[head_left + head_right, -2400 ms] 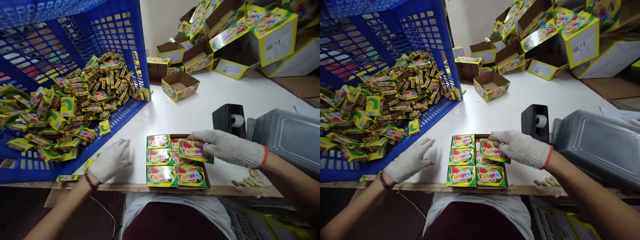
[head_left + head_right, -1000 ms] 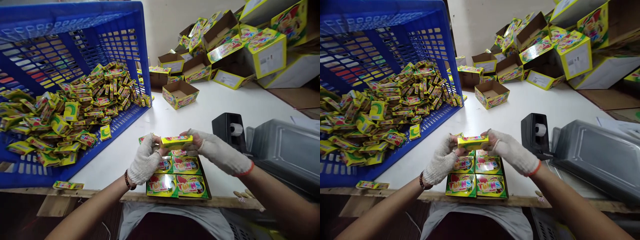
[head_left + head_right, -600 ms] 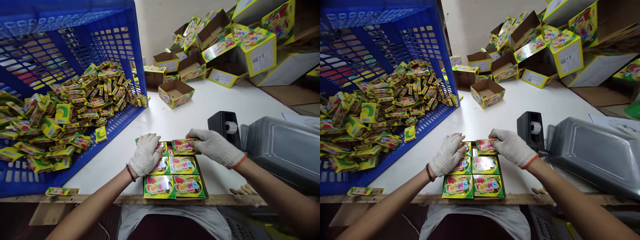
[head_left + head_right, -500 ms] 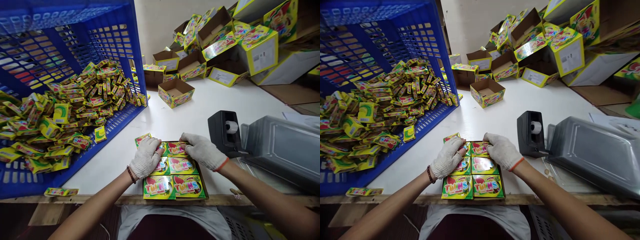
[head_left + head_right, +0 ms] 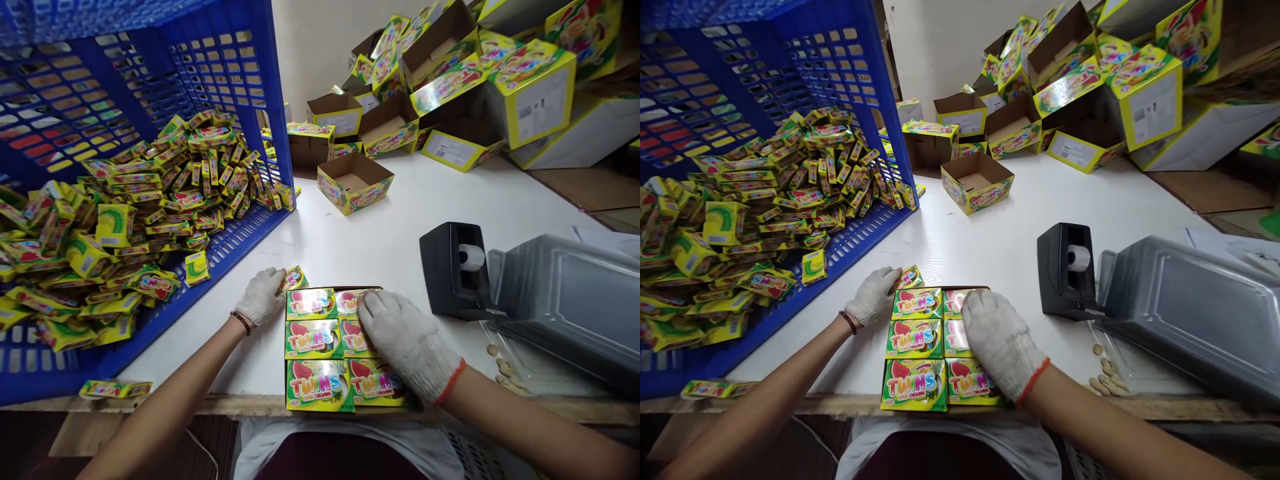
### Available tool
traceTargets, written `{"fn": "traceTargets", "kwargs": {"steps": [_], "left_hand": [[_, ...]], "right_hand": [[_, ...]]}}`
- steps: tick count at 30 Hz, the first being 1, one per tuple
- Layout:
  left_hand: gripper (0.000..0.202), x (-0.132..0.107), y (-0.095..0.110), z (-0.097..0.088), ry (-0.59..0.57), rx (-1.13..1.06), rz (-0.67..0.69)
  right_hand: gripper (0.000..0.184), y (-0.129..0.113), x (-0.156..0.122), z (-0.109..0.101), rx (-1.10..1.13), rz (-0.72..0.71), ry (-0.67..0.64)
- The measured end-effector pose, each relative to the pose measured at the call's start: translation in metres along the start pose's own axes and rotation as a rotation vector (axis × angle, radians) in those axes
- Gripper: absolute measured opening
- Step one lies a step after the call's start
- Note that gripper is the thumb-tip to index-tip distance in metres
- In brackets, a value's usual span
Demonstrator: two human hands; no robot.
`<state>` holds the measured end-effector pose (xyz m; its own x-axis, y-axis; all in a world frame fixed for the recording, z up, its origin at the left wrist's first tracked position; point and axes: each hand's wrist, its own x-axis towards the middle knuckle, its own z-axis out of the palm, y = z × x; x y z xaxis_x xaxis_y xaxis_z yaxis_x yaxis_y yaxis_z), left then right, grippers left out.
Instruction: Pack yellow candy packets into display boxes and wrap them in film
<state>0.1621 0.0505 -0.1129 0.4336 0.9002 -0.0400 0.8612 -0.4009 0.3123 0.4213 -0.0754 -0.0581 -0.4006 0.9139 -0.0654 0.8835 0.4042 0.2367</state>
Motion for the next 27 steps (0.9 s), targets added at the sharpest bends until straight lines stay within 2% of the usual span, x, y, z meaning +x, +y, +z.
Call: {"fn": "traceTargets", "kwargs": {"steps": [2, 4, 6, 8, 10, 12, 14, 17, 20, 21, 23, 25, 27], "left_hand": [[0.029, -0.002, -0.002, 0.004, 0.017, 0.023, -0.036], [0.033, -0.003, -0.004, 0.005, 0.095, -0.016, -0.102], [0.041, -0.003, -0.004, 0.000, 0.232, -0.100, -0.152], [0.049, -0.007, 0.000, -0.010, 0.381, -0.199, -0.114], [0.054, -0.016, 0.012, -0.022, 0.487, -0.253, 0.013], [0.057, -0.029, 0.030, -0.034, 0.558, -0.247, 0.162], [0.062, -0.044, 0.053, -0.044, 0.595, -0.192, 0.302], [0.070, -0.063, 0.089, -0.050, 0.591, -0.107, 0.512], [0.076, -0.076, 0.108, -0.050, 0.528, -0.146, 0.676], [0.079, -0.078, 0.106, -0.049, 0.502, -0.165, 0.683], [0.078, -0.076, 0.088, -0.043, 0.461, -0.161, 0.586], [0.066, -0.067, 0.053, -0.036, 0.451, -0.101, 0.376], [0.054, -0.053, 0.008, -0.033, 0.472, -0.030, 0.141]], "right_hand": [[0.036, -0.014, -0.006, 0.010, -0.037, 0.023, 0.030], [0.041, -0.024, -0.007, 0.016, -0.065, 0.051, 0.029], [0.043, -0.027, -0.002, 0.012, -0.057, 0.076, -0.024], [0.040, -0.022, 0.005, 0.000, 0.012, 0.079, -0.114], [0.036, -0.010, 0.011, -0.017, 0.155, 0.091, -0.211], [0.032, 0.003, 0.012, -0.031, 0.371, 0.152, -0.208], [0.035, 0.012, 0.010, -0.041, 0.669, 0.234, -0.057], [0.049, 0.017, 0.003, -0.053, 1.083, 0.245, 0.203], [0.036, 0.023, -0.012, -0.067, 1.149, 0.226, 0.226], [0.030, 0.026, -0.019, -0.071, 1.112, 0.243, 0.209], [0.025, 0.030, -0.036, -0.071, 1.034, 0.304, 0.164], [0.028, 0.030, -0.054, -0.057, 0.994, 0.369, 0.120], [0.030, 0.022, -0.067, -0.030, 1.018, 0.378, 0.083]]}}
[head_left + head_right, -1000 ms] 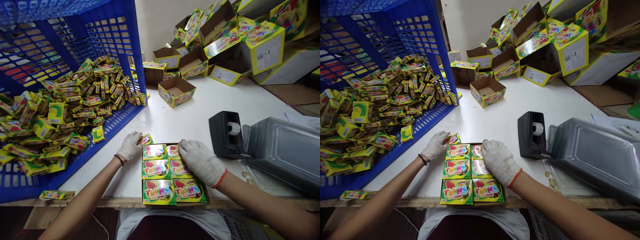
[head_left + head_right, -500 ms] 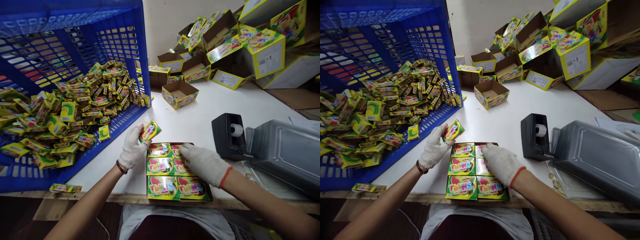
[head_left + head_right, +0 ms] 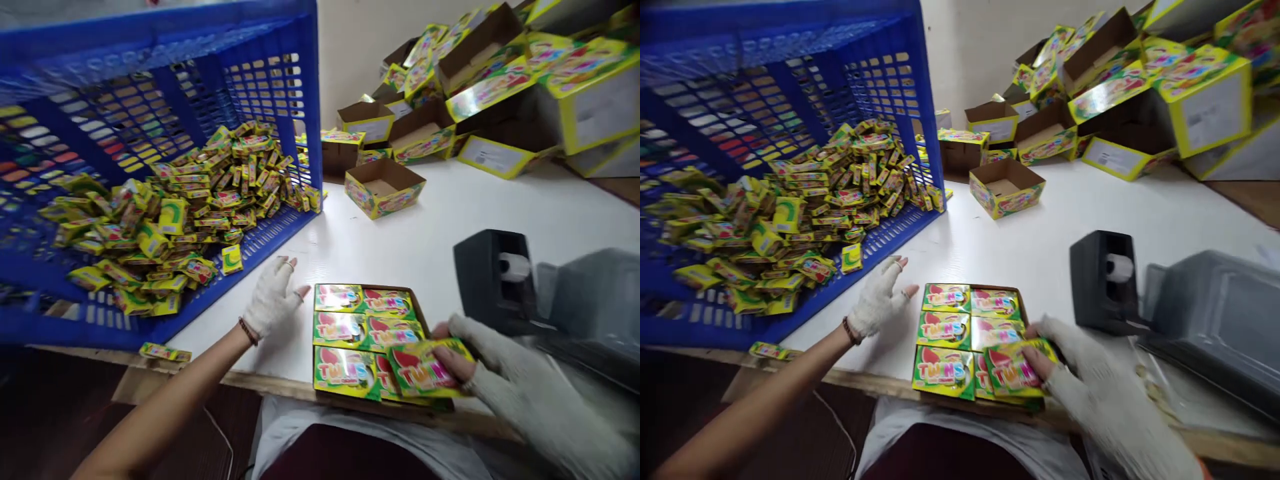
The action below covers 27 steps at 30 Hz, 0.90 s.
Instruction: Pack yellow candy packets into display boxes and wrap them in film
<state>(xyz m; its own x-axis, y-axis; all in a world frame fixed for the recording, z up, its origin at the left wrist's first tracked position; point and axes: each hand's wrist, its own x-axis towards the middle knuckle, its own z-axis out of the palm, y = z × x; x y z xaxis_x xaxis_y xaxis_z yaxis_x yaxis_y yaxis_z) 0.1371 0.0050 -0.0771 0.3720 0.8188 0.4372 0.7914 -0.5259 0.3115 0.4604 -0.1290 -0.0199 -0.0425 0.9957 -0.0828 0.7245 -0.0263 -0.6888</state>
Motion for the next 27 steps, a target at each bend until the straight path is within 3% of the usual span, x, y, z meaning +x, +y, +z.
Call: {"fn": "traceTargets", "kwargs": {"steps": [1, 3, 6, 9, 13, 17, 19, 22, 24, 27], "left_hand": [[0.050, 0.003, -0.024, 0.001, 0.012, 0.063, -0.126], [0.050, 0.011, -0.068, -0.003, 0.027, 0.170, -0.356], [0.056, 0.019, -0.110, -0.015, 0.047, 0.208, -0.640], [0.042, 0.020, -0.128, -0.023, 0.056, 0.154, -0.777], [0.023, 0.018, -0.129, -0.022, 0.109, 0.005, -0.830], [0.040, 0.019, -0.100, -0.009, 0.159, -0.256, -0.814], [0.049, 0.022, -0.070, -0.004, 0.165, -0.455, -0.792], [0.055, 0.028, -0.013, -0.006, 0.170, -0.956, -0.757], [0.054, 0.032, 0.026, -0.012, 0.103, -1.217, -0.749], [0.052, 0.032, 0.069, -0.019, -0.103, -1.378, -0.775]], "right_hand": [[0.031, 0.012, -0.004, 0.013, 0.007, -0.007, 0.012], [0.034, 0.032, -0.007, 0.042, 0.007, -0.054, 0.218], [0.031, 0.050, -0.004, 0.072, -0.059, -0.210, 0.387], [0.026, 0.058, 0.001, 0.080, -0.224, -0.406, 0.435], [0.024, 0.060, -0.003, 0.079, -0.358, -0.536, 0.454], [0.032, 0.046, -0.010, 0.082, -0.327, -0.442, 0.419], [0.038, 0.037, -0.012, 0.084, -0.395, -0.426, 0.377], [0.044, 0.030, -0.012, 0.087, -0.545, -0.388, 0.301], [0.045, 0.029, -0.013, 0.087, -0.571, -0.350, 0.266], [0.045, 0.032, -0.013, 0.085, -0.473, -0.371, 0.298]]}}
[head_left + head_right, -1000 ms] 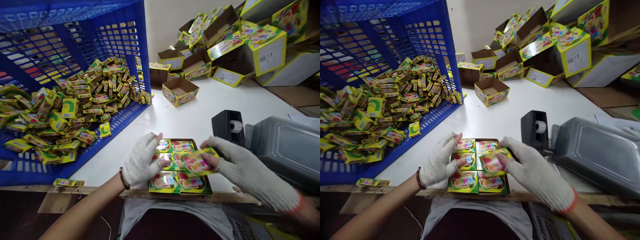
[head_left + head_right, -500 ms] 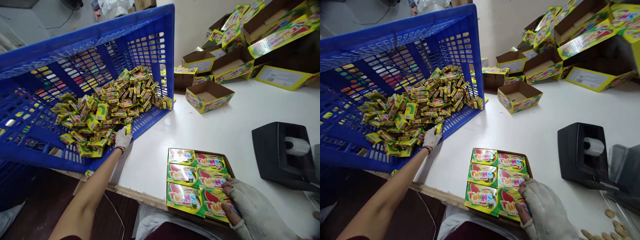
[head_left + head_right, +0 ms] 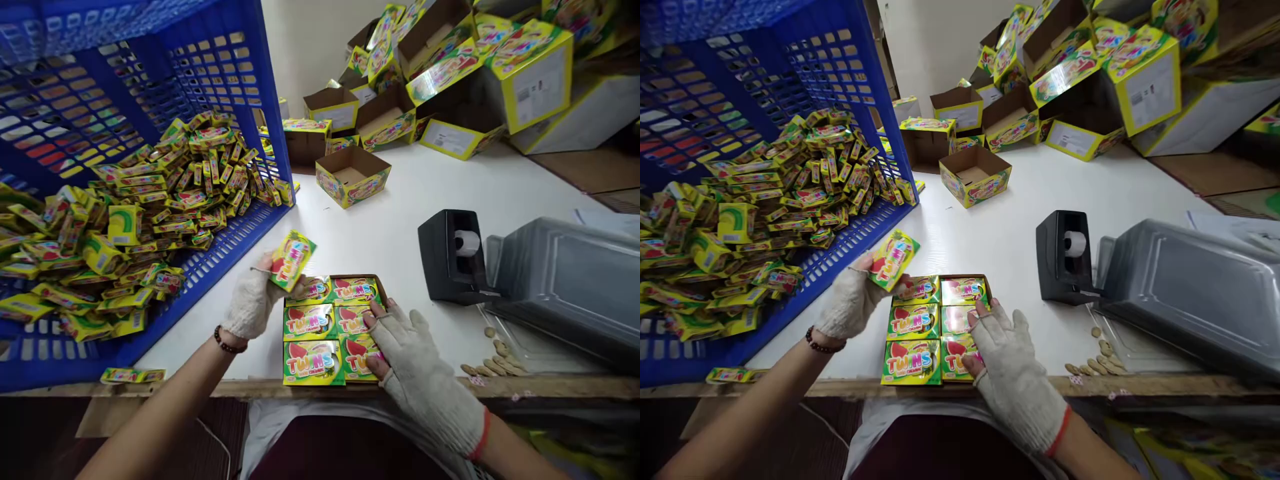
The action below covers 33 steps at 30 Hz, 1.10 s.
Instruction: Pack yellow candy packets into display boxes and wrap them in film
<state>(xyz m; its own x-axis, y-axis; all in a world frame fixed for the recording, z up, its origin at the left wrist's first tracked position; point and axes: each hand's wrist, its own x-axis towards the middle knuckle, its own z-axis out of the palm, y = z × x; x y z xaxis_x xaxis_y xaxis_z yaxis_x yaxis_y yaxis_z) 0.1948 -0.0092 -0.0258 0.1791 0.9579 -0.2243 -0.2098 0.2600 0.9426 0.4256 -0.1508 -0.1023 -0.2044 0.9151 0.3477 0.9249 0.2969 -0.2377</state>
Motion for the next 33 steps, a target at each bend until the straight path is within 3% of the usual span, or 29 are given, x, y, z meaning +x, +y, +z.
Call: {"fn": "traceTargets", "kwargs": {"steps": [3, 6, 8, 11, 13, 16, 18, 20, 23, 28, 33], "left_hand": [[0.053, -0.015, -0.004, 0.021, -0.164, 0.013, -0.105], [0.044, -0.028, -0.009, 0.035, -0.315, 0.244, 0.001], [0.034, -0.034, -0.011, 0.043, -0.360, 0.449, 0.151], [0.031, -0.033, -0.015, 0.042, -0.349, 0.672, 0.313], [0.035, -0.022, -0.017, 0.024, -0.266, 0.791, 0.398], [0.035, 0.009, -0.010, -0.031, -0.011, 1.077, 0.475], [0.031, 0.033, 0.002, -0.074, 0.200, 1.268, 0.418], [0.027, 0.057, 0.017, -0.114, 0.328, 1.322, 0.364], [0.022, 0.088, 0.036, -0.157, 0.503, 1.360, 0.268], [0.031, 0.126, 0.044, -0.190, 0.677, 1.345, 0.094], [0.026, 0.149, 0.042, -0.188, 0.751, 1.241, 0.035]], "right_hand": [[0.051, 0.004, 0.010, -0.008, 0.232, 0.070, 0.174], [0.058, 0.005, 0.037, -0.028, 0.570, 0.223, 0.253], [0.051, 0.005, 0.058, -0.044, 0.729, 0.251, 0.152], [0.028, 0.009, 0.080, -0.058, 0.700, 0.201, -0.053], [0.033, 0.017, 0.086, -0.056, 0.620, 0.187, -0.081], [0.039, 0.030, 0.084, -0.040, 0.554, 0.180, -0.067], [0.039, 0.034, 0.082, -0.027, 0.508, 0.152, -0.055], [0.037, 0.032, 0.081, -0.017, 0.432, 0.101, -0.023], [0.031, 0.026, 0.084, -0.006, 0.282, -0.007, 0.000], [0.022, 0.023, 0.084, 0.009, 0.004, -0.135, 0.054], [0.029, 0.021, 0.082, 0.011, 0.007, -0.100, 0.071]]}}
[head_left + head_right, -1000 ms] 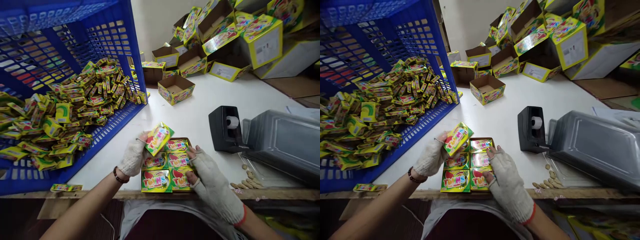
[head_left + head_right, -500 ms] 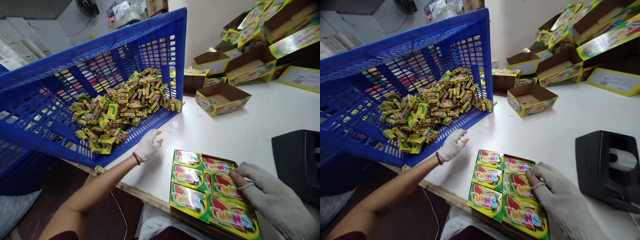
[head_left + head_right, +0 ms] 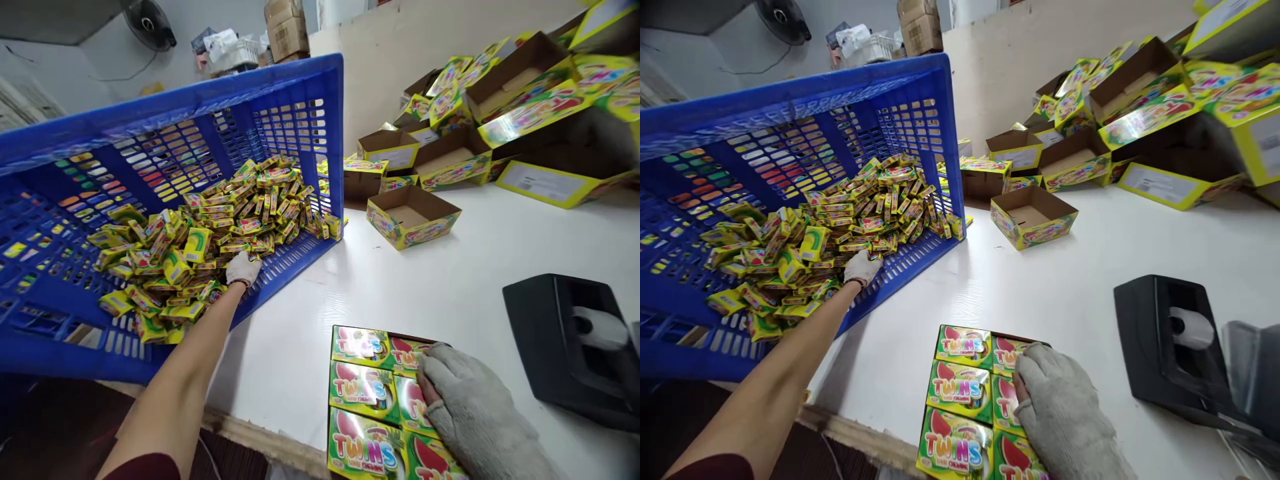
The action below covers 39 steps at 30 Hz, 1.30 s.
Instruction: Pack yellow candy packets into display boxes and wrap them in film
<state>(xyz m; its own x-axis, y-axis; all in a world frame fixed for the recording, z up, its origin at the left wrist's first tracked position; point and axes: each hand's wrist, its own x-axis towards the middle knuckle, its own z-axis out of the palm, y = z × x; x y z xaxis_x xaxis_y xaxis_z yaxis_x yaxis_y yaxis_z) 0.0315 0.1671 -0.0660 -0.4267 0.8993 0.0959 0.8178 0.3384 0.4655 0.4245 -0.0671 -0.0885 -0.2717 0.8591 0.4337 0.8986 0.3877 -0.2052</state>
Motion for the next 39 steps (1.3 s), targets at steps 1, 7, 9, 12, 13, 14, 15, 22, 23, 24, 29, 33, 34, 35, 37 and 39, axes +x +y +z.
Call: {"fn": "traceTargets", "kwargs": {"steps": [1, 7, 9, 12, 13, 14, 15, 22, 23, 24, 29, 33, 34, 35, 37, 39], "left_hand": [[0.025, -0.002, 0.002, 0.001, 0.007, -0.028, -0.020], [0.034, -0.064, 0.011, -0.003, -0.114, -0.359, -0.030], [0.044, -0.100, 0.019, -0.003, -0.218, -0.506, 0.012], [0.055, -0.155, 0.042, -0.004, -0.388, -0.803, 0.092], [0.055, -0.172, 0.051, -0.006, -0.440, -0.897, 0.134], [0.054, -0.188, 0.061, -0.008, -0.486, -0.969, 0.187], [0.052, -0.203, 0.071, -0.010, -0.520, -1.006, 0.249], [0.050, -0.275, 0.117, -0.016, -0.328, -0.759, 0.873], [0.055, -0.278, 0.117, -0.016, -0.334, -0.739, 0.914], [0.060, -0.280, 0.116, -0.015, -0.355, -0.724, 0.917], [0.053, -0.259, 0.091, -0.005, -0.335, -0.631, 0.689], [0.045, -0.241, 0.070, 0.014, -0.355, -0.506, 0.622], [0.045, -0.239, 0.068, 0.018, -0.384, -0.491, 0.631], [0.045, -0.239, 0.067, 0.022, -0.413, -0.476, 0.649], [0.043, -0.239, 0.069, 0.027, -0.443, -0.441, 0.694], [0.041, -0.241, 0.073, 0.027, -0.436, -0.390, 0.742]], "right_hand": [[0.030, -0.001, 0.000, -0.002, 0.026, 0.012, -0.009], [0.026, -0.003, -0.004, -0.008, 0.200, 0.150, 0.074], [0.036, -0.005, -0.006, -0.005, 0.164, 0.118, 0.142], [0.048, -0.007, -0.008, -0.001, 0.085, -0.035, 0.027], [0.051, -0.007, -0.009, -0.001, 0.089, -0.062, -0.026], [0.055, -0.006, -0.010, -0.002, 0.114, -0.059, -0.048], [0.059, -0.006, -0.010, -0.004, 0.161, -0.028, -0.033], [0.059, -0.031, 0.016, -0.051, 0.955, 0.411, 0.028], [0.056, -0.032, 0.022, -0.059, 0.990, 0.435, 0.008], [0.052, -0.030, 0.029, -0.065, 0.992, 0.446, -0.008], [0.039, 0.015, 0.047, -0.072, 0.850, 0.359, -0.257], [0.025, 0.042, 0.051, -0.048, 0.599, 0.249, -0.400], [0.024, 0.044, 0.051, -0.040, 0.575, 0.221, -0.381], [0.023, 0.044, 0.051, -0.033, 0.576, 0.194, -0.356], [0.027, 0.040, 0.051, -0.022, 0.627, 0.160, -0.361], [0.030, 0.034, 0.050, -0.016, 0.657, 0.130, -0.440]]}}
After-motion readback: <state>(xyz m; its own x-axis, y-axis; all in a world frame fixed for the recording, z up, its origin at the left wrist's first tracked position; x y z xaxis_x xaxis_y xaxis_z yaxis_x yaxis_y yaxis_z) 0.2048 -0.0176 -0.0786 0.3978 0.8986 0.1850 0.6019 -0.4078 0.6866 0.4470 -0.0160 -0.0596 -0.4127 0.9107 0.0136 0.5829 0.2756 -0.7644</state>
